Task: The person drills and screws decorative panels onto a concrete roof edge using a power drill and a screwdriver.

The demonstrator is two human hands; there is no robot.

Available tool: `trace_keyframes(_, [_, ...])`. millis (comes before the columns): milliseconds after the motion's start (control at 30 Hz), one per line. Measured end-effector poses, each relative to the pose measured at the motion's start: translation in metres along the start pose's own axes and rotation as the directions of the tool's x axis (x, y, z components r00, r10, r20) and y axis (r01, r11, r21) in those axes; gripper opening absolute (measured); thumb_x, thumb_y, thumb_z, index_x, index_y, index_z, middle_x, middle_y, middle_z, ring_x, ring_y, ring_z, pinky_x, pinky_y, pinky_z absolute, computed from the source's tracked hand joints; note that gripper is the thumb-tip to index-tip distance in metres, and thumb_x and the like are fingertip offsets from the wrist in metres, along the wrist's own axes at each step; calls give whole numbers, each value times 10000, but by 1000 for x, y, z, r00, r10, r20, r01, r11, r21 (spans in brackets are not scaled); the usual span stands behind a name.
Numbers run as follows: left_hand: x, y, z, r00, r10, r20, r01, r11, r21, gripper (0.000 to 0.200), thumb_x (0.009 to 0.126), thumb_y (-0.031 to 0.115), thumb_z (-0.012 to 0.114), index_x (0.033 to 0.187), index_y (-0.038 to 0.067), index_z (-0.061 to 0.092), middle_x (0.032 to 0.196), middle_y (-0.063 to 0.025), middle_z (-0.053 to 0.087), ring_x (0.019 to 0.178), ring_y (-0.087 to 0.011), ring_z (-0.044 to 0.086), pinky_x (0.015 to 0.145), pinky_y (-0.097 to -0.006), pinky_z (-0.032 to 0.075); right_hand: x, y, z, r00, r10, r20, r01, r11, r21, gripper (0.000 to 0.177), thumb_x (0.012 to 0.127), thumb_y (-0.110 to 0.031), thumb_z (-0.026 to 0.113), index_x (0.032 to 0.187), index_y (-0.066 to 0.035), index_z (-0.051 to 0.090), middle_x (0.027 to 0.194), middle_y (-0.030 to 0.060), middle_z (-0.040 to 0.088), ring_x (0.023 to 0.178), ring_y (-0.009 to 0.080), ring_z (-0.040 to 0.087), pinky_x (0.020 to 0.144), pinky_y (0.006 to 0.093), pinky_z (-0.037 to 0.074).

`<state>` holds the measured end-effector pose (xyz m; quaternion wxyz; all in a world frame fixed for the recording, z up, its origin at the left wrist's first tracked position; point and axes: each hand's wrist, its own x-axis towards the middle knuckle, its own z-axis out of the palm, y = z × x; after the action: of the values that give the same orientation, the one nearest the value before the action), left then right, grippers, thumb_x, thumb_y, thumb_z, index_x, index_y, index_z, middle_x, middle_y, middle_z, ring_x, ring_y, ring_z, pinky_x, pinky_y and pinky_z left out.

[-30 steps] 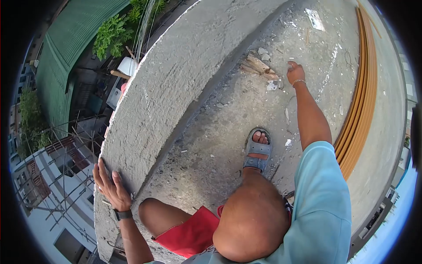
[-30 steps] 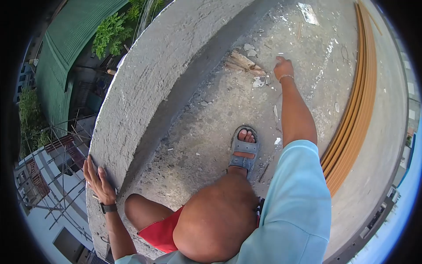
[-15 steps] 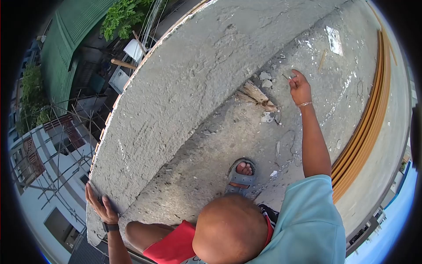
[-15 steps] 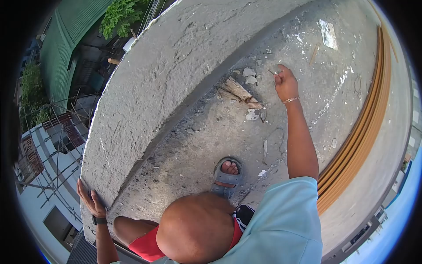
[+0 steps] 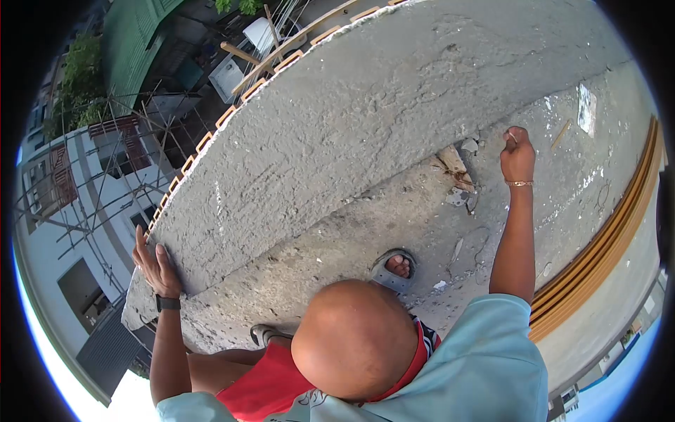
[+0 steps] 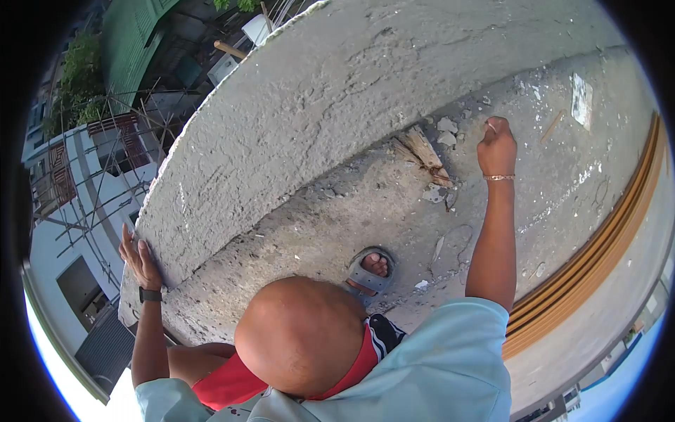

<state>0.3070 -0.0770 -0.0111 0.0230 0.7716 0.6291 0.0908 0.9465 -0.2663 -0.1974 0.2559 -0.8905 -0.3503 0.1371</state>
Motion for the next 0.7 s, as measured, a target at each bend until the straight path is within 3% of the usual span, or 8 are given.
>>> trace_keyframes(67, [0,2,0,1000,0,-13,-1,999,-54,689,882,542,416,1418,115,349,1187,-176,456,1121,-317,428,987,-462,297,-3,-7,-1,993,45,106,-84,911,403,129,926,-54,506,1029,14,541,859,79,611,771,159,589,687,266,471])
trace_keyframes(100, [-2,0,-3,1000,-4,-13,4,1000,-31,688,879,535,423,1420,117,344,1182,-173,456,1119,-316,427,986,-467,295,-7,-29,-12,984,79,158,-143,880,453,136,946,-83,499,1037,7,544,861,49,592,768,111,560,713,235,471])
trace_keyframes(267, [-4,3,-7,996,-73,45,77,992,-100,719,855,544,453,1427,128,322,1187,-160,443,1120,-318,412,970,-500,276,-39,-117,-73,999,6,51,-39,746,665,315,947,-105,525,1245,-7,529,898,42,571,774,105,537,714,241,474])
trace_keyframes(333, [-4,6,-11,996,-69,60,77,986,-151,716,859,560,439,1422,131,329,1187,-167,444,1118,-326,401,962,-511,272,-50,-137,-86,999,-34,30,5,739,674,331,953,-118,518,1260,5,519,904,43,560,792,104,538,725,242,475])
trace_keyframes(467, [-4,-5,-11,995,2,100,2,999,-38,721,866,607,419,1404,129,374,1205,-172,455,1094,-309,418,949,-503,301,-103,-214,-81,991,-134,18,90,754,651,313,957,-133,515,1227,25,528,949,66,580,818,119,562,722,243,474])
trace_keyframes(600, [1,-39,-36,975,126,181,-101,985,-142,718,879,606,426,1381,93,413,1195,-189,501,1126,-329,462,966,-462,348,-161,-273,-62,984,-176,29,113,742,661,269,964,-128,493,1190,17,511,1009,96,595,864,142,593,714,251,484])
trace_keyframes(667, [6,-62,-45,957,254,140,-161,867,-472,689,890,569,463,1373,80,419,1222,-210,531,1157,-335,503,969,-433,401,-192,-304,-51,967,-242,83,131,748,650,246,969,-124,476,1178,5,504,1001,94,593,847,138,598,695,246,486])
trace_keyframes(700, [7,-80,-56,953,295,71,-227,848,-478,626,901,511,507,1366,98,434,1251,-202,542,1175,-320,522,981,-423,418,-207,-320,-48,939,-303,163,134,759,637,225,974,-119,459,1165,-7,498,992,92,592,830,134,603,675,240,488])
